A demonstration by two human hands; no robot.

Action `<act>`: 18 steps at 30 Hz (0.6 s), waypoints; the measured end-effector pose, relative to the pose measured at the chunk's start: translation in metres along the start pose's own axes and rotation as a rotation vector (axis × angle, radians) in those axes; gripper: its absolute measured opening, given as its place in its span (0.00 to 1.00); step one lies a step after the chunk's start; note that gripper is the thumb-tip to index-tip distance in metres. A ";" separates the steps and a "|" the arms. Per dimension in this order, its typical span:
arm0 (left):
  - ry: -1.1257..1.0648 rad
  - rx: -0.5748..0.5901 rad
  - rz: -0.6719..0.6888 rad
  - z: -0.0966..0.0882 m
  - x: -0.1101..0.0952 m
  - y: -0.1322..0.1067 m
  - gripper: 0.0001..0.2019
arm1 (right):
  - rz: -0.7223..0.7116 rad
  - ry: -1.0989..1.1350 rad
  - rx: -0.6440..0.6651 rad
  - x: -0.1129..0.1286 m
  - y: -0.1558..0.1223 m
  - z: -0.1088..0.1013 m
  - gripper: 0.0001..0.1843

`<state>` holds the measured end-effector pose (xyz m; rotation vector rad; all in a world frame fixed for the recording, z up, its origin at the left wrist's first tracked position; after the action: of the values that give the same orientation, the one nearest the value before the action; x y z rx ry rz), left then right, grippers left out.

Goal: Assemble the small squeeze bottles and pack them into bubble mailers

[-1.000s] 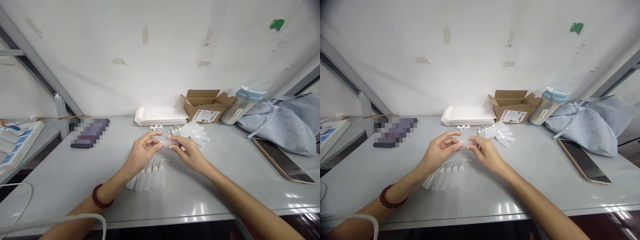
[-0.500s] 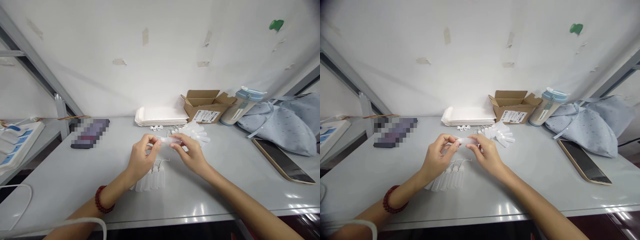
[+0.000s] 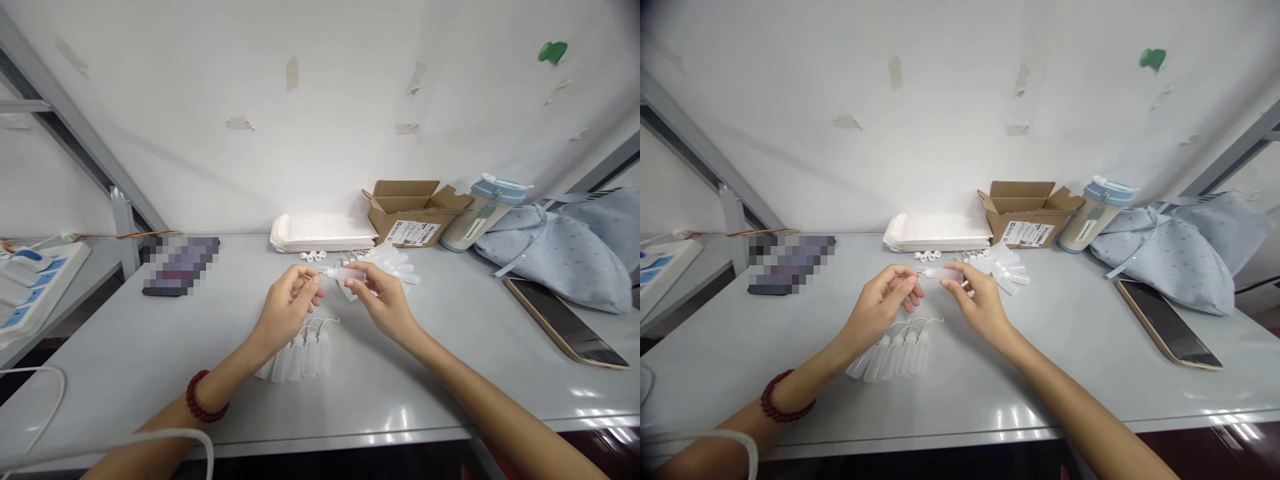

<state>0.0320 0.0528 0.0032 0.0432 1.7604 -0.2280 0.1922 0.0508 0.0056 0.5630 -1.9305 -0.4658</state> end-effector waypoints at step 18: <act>0.153 0.112 0.045 0.008 -0.001 -0.001 0.12 | -0.106 0.003 0.041 0.014 0.002 0.003 0.11</act>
<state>0.0402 0.0503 0.0029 0.1852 1.8949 -0.2969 0.1835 0.0440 0.0156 0.6946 -1.9179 -0.4932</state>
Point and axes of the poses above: each hand's wrist, its own y-axis towards the middle knuckle, its own z-axis out of the palm, x = y × z, the point moved 7 cm from there along y, towards the middle knuckle, and after that the axes turned 14 degrees about -z, right-handed, at the moved point
